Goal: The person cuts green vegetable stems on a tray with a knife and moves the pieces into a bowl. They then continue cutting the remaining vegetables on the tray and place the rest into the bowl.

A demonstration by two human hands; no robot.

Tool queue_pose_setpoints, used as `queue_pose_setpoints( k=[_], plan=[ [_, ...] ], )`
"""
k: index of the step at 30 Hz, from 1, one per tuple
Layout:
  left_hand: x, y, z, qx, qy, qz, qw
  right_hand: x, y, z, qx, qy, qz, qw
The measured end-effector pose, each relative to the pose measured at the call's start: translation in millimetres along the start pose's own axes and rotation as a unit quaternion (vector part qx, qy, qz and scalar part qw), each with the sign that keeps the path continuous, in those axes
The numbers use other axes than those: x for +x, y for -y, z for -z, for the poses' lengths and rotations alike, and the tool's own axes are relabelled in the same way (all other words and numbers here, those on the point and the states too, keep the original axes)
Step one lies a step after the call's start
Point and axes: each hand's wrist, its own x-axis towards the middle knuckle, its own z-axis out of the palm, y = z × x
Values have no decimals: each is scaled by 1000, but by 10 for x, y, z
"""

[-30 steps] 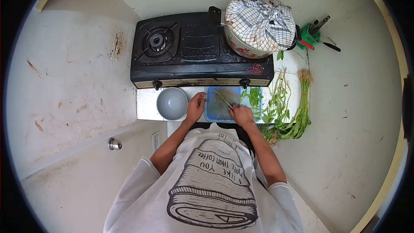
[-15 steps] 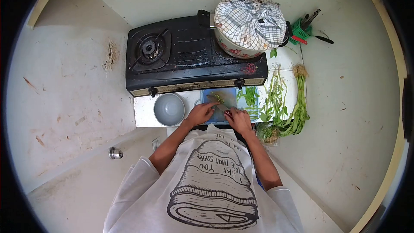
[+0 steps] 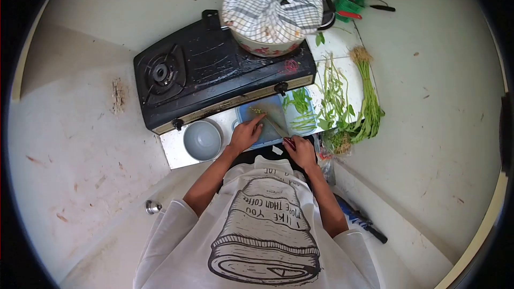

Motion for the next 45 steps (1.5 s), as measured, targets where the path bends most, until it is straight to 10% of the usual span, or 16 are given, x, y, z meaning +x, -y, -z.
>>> queue_pose_setpoints(
  k=[15, 27, 40, 45],
  plan=[
    [706, -471, -872, 71, 29, -207, 975, -991, -497, 61, 118, -184, -227, 949],
    [756, -564, -1131, 154, 81, -210, 962, -1290, -542, 19, 135, -206, -260, 934],
    [947, -459, -1164, 45, 108, -153, 981, -1090, -560, 143, 131, -198, -261, 936],
    [1086, -425, -971, -130, 241, 5, 962, -1064, -551, 141, 140, -201, -255, 936]
  ],
)
